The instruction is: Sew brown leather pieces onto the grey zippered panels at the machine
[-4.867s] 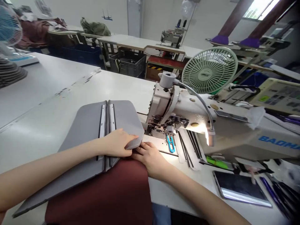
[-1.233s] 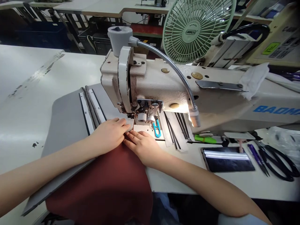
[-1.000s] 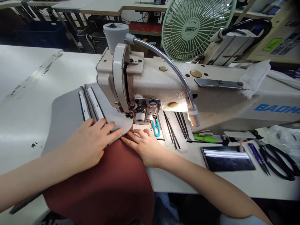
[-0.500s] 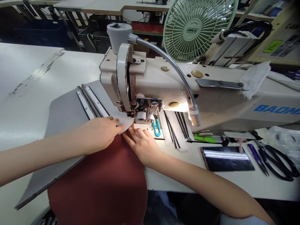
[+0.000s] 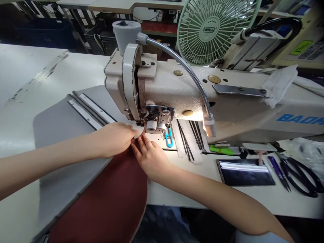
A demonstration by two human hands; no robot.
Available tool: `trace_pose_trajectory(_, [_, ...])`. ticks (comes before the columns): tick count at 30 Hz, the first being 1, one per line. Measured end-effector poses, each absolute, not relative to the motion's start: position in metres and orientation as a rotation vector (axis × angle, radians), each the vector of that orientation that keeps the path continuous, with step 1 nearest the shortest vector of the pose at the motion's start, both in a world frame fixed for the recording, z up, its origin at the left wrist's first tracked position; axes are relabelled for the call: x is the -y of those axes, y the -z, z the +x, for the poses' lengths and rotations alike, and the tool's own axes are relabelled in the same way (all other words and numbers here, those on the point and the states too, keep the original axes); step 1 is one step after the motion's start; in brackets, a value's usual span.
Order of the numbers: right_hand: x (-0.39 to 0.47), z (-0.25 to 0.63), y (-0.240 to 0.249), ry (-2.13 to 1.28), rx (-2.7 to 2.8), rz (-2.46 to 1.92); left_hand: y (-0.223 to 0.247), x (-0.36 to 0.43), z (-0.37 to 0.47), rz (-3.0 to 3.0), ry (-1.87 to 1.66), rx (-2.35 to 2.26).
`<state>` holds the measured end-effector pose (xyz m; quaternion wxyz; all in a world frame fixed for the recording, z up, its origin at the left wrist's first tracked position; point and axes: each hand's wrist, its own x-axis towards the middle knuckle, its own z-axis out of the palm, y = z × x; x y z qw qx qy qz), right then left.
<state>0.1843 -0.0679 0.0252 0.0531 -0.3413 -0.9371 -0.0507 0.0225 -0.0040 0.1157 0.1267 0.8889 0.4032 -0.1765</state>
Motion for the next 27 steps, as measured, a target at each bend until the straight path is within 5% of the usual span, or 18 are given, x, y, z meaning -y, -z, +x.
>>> trace_pose_trajectory(27, [0.069, 0.158, -0.019, 0.277, 2.774, -0.855, -0.081, -0.01, 0.03, 2.525, 0.432, -1.424])
